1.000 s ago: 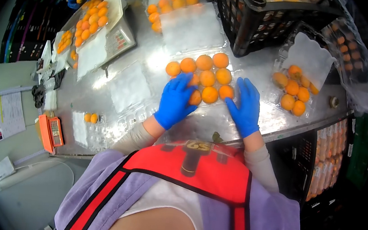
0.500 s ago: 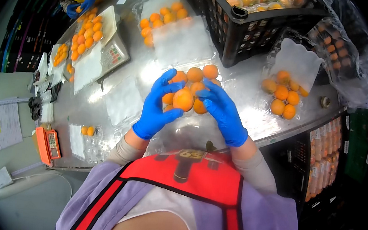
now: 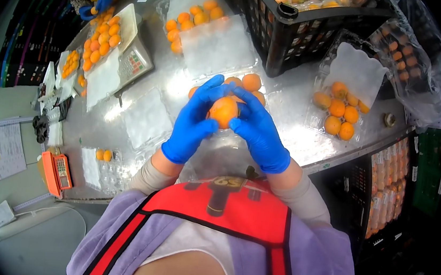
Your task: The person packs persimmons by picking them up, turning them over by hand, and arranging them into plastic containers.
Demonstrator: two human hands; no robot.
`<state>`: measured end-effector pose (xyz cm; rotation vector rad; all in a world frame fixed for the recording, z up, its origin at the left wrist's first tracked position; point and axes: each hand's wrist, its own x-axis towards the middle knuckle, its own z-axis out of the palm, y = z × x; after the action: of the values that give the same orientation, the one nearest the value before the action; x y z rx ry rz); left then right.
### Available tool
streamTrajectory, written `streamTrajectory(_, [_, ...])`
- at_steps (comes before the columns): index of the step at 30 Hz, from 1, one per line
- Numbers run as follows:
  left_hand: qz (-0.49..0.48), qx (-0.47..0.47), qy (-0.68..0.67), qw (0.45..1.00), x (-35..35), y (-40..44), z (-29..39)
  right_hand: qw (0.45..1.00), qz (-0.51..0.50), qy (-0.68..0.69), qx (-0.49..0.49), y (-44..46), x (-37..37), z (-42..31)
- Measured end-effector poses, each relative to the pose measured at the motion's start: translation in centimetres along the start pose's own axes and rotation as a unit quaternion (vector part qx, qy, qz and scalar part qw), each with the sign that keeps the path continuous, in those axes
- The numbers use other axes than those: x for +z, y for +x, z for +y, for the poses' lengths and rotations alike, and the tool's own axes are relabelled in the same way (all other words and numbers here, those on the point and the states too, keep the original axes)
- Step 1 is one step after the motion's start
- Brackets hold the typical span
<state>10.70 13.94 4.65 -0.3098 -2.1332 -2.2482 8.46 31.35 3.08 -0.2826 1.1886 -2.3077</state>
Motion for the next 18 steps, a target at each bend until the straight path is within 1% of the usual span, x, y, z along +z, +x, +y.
streamTrajectory(1, [0.002,-0.046,-0.088,0.995,0.2,0.0,0.2,0.999,-0.003,-0.042,-0.021,0.0,0.0,0.1])
streamTrajectory(2, [0.004,-0.048,-0.088,0.995,0.3,0.0,0.2,0.999,-0.003,-0.041,-0.019,0.0,0.2,0.2])
streamTrajectory(4, [0.008,-0.075,-0.111,0.991,0.4,0.1,0.3,0.991,0.033,-0.105,-0.082,0.0,0.8,0.3])
streamTrajectory(5, [0.01,-0.077,-0.111,0.991,0.4,0.2,0.4,0.991,0.033,-0.104,-0.081,0.0,0.8,0.4])
streamTrajectory(7, [0.022,-0.072,-0.039,0.996,0.4,0.5,0.5,0.977,0.065,-0.165,-0.116,0.0,0.8,0.5])
streamTrajectory(8, [0.022,-0.073,-0.039,0.996,0.3,0.6,0.2,0.977,0.066,-0.165,-0.115,0.0,0.9,0.4])
streamTrajectory(10, [0.072,-0.093,-0.097,0.988,0.2,0.9,-0.4,0.945,0.071,-0.265,-0.178,-0.1,1.4,0.0])
streamTrajectory(11, [0.073,-0.093,-0.097,0.988,0.2,0.9,-0.3,0.945,0.071,-0.264,-0.178,0.0,1.7,-0.2])
streamTrajectory(13, [0.103,-0.127,-0.183,0.969,0.0,0.9,-0.3,0.884,0.086,-0.372,-0.271,0.3,2.0,-0.8])
streamTrajectory(14, [0.103,-0.128,-0.182,0.969,-0.2,0.9,-0.3,0.884,0.086,-0.372,-0.271,0.4,2.0,-1.0])
streamTrajectory(16, [0.026,-0.153,-0.26,0.953,-0.7,0.6,-0.5,0.81,0.084,-0.468,-0.342,0.4,1.8,-1.3])
streamTrajectory(17, [0.027,-0.153,-0.26,0.953,-0.9,0.5,-0.8,0.811,0.083,-0.467,-0.342,0.3,1.5,-1.2])
streamTrajectory(18, [-0.007,-0.159,-0.275,0.948,-1.1,0.5,-1.2,0.786,0.067,-0.498,-0.36,0.3,1.3,-1.1])
